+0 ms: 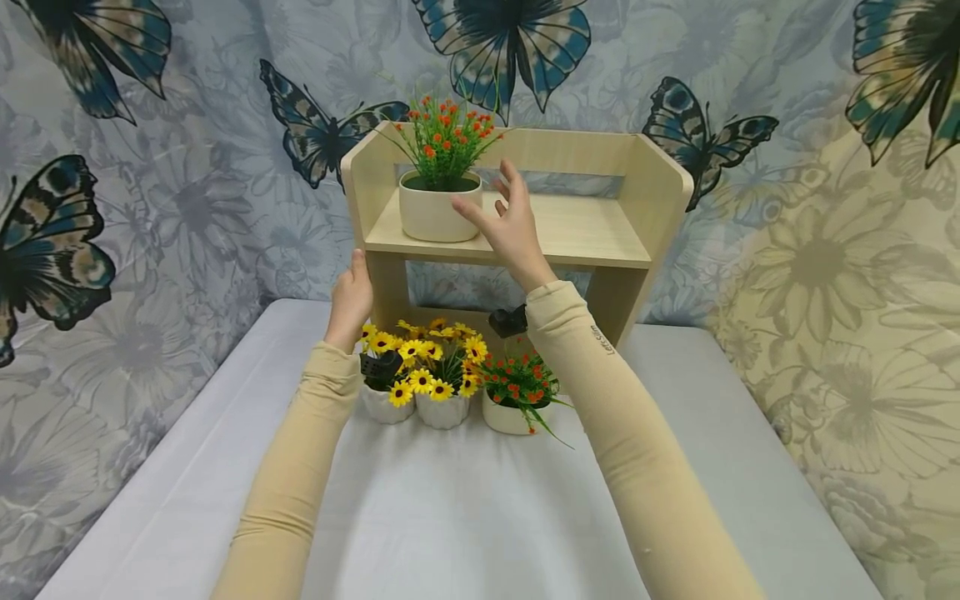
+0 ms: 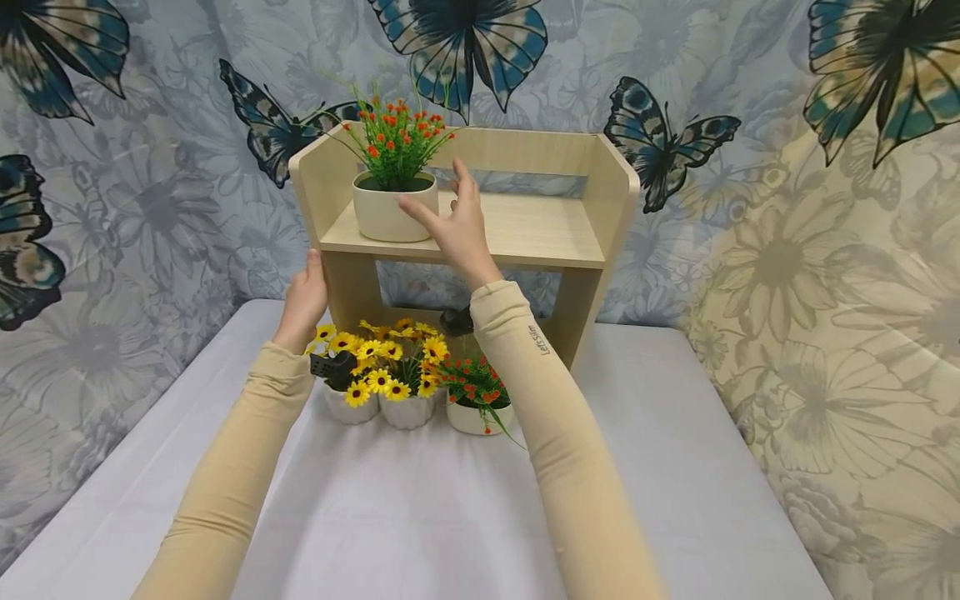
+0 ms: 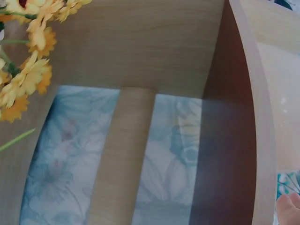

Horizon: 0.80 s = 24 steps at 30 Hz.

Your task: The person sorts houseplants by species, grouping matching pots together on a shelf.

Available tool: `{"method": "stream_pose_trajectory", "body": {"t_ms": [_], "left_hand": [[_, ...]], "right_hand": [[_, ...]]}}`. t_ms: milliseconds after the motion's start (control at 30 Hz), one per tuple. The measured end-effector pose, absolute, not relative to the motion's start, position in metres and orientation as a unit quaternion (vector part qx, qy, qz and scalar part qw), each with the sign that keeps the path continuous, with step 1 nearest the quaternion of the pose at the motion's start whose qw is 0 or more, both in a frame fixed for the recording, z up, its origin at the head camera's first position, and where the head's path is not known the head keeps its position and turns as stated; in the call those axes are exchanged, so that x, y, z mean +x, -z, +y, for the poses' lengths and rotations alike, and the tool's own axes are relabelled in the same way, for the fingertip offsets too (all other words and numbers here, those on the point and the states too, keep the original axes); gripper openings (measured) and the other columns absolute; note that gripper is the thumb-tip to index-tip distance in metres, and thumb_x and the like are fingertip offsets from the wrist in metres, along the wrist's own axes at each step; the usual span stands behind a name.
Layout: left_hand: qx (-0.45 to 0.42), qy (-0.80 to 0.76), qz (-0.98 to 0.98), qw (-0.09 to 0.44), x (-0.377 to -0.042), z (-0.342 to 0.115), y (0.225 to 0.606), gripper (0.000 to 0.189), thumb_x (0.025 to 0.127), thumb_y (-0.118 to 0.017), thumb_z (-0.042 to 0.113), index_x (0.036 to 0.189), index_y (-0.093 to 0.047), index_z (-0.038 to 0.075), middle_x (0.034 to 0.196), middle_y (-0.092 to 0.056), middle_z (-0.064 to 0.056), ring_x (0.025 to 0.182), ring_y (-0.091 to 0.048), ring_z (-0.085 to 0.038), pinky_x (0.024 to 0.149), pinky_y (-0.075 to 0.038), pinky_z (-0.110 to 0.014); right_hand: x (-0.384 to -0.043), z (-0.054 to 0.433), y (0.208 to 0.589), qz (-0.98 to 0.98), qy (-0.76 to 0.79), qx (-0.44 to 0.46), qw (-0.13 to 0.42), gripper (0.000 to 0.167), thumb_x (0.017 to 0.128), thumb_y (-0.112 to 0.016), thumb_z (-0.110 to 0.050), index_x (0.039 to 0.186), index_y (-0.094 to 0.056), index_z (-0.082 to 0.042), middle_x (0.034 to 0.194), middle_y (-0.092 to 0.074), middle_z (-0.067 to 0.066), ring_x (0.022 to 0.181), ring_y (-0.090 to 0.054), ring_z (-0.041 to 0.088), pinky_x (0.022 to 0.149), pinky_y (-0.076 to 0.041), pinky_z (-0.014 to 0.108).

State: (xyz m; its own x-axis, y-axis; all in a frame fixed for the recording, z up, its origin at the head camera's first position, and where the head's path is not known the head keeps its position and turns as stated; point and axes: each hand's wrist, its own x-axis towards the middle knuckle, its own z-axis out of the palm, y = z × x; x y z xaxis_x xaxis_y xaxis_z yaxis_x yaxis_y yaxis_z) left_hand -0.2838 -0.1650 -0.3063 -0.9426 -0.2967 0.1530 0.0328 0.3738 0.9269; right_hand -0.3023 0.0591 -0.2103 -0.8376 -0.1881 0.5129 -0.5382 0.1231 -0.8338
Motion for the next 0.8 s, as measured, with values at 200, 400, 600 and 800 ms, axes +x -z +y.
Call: {"method": "stream_pose_trajectory", "body": {"t_ms": [200,400,600,800], "left_hand": [[0.084,0.555,-0.813,0.158,-0.284,-0.166,0.308,0.066,0.091,-0.01,0.064,0.079,-0.043,0.007,0.064,-0.031,-0.006,0.05,-0.028,-0.017,0.053,-0.032,-0.033],[0.077,0.559,-0.81,0.16,-0.285,-0.166,0.309,0.076,0.091,-0.01,0.063,0.095,-0.051,-0.002,0.061,-0.03,-0.005,0.045,-0.026,-0.014,0.049,-0.03,-0.031],[0.076,0.563,-0.808,0.154,-0.284,-0.166,0.307,0.078,0.093,-0.011,0.061,0.102,-0.052,-0.004,0.065,-0.031,-0.006,0.049,-0.028,-0.015,0.053,-0.031,-0.032],[0.079,0.567,-0.806,0.148,-0.285,-0.166,0.307,0.079,0.093,-0.011,0.061,0.112,-0.051,-0.004,0.07,-0.031,-0.009,0.054,-0.03,-0.018,0.057,-0.032,-0.034]], "right_hand": [[-0.28,0.071,0.206,-0.736,-0.6,0.273,0.155,0.079,0.088,-0.065,-0.014,0.147,-0.014,-0.003,0.15,-0.018,0.007,0.135,-0.021,0.014,0.106,-0.021,0.028],[-0.271,0.084,0.214,-0.735,-0.581,0.305,0.173,0.075,0.087,-0.066,-0.008,0.145,-0.019,0.0,0.148,-0.023,0.011,0.135,-0.022,0.017,0.107,-0.019,0.029],[-0.261,0.094,0.225,-0.739,-0.559,0.335,0.168,0.073,0.086,-0.067,-0.004,0.143,-0.022,0.004,0.146,-0.025,0.015,0.134,-0.023,0.018,0.107,-0.018,0.03],[-0.255,0.107,0.238,-0.744,-0.546,0.35,0.16,0.071,0.086,-0.065,-0.004,0.143,-0.024,0.003,0.146,-0.026,0.015,0.135,-0.024,0.019,0.108,-0.018,0.033]]}}
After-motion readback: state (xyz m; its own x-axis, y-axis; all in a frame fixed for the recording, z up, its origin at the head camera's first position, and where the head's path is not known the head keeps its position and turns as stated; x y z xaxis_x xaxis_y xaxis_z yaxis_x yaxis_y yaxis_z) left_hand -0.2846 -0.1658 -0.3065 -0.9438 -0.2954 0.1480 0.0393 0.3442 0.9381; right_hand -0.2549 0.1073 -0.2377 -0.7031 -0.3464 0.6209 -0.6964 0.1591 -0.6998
